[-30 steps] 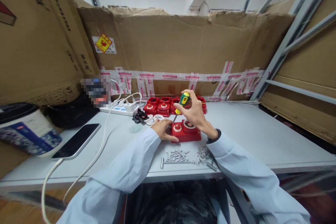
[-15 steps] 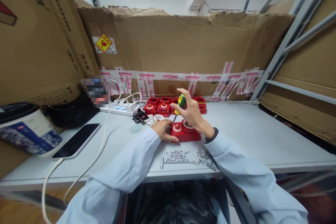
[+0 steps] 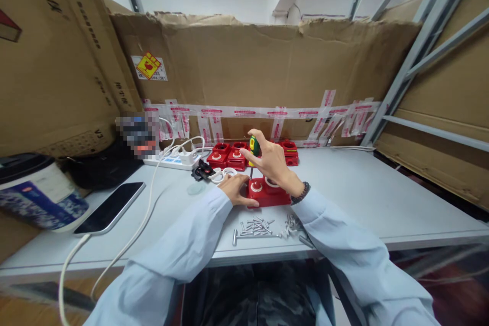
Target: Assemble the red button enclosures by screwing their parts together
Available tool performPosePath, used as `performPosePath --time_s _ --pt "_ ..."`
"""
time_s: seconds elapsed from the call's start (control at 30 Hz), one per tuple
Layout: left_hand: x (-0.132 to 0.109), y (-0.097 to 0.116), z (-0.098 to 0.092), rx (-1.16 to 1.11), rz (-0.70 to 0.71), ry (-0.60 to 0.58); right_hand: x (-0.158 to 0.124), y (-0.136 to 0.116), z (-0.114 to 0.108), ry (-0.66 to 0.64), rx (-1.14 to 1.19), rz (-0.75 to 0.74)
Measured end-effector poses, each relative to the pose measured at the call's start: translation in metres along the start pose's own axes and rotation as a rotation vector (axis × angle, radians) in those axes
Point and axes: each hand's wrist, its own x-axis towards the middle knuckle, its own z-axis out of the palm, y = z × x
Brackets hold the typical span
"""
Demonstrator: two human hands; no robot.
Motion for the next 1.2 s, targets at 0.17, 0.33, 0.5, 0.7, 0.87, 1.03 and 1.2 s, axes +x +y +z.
performPosePath --time_s 0.17,0.33,0.5,0.7,0.87,1.03,1.2 --pt "0.0 0.003 -0.003 0.034 -0.023 -0.022 0.003 0.002 -0.007 -0.211 0.321 -0.073" --pt "0.0 0.002 -0.001 0.025 -0.011 -0.03 0.001 0.001 0.001 -0.022 0.118 -0.025" --pt "-0.001 -0.004 -0.003 -0.055 -0.011 -0.023 -0.001 -0.002 0.001 -0.095 0.132 -0.036" --pt "0.01 0.01 -0.024 -0.363 0.103 0.464 -0.001 -0.003 0.004 -0.054 0.058 -0.03" --pt "0.025 0.018 -0.024 -0.423 0.092 0.664 -0.003 -0.009 0.0 -0.025 0.025 -0.016" --pt "0.026 0.013 -0.026 -0.491 0.108 0.509 0.0 -0.003 -0.009 -0.095 0.444 -0.063" --pt "0.026 0.019 -0.024 -0.434 0.023 0.638 0.0 0.0 0.0 0.057 0.415 0.013"
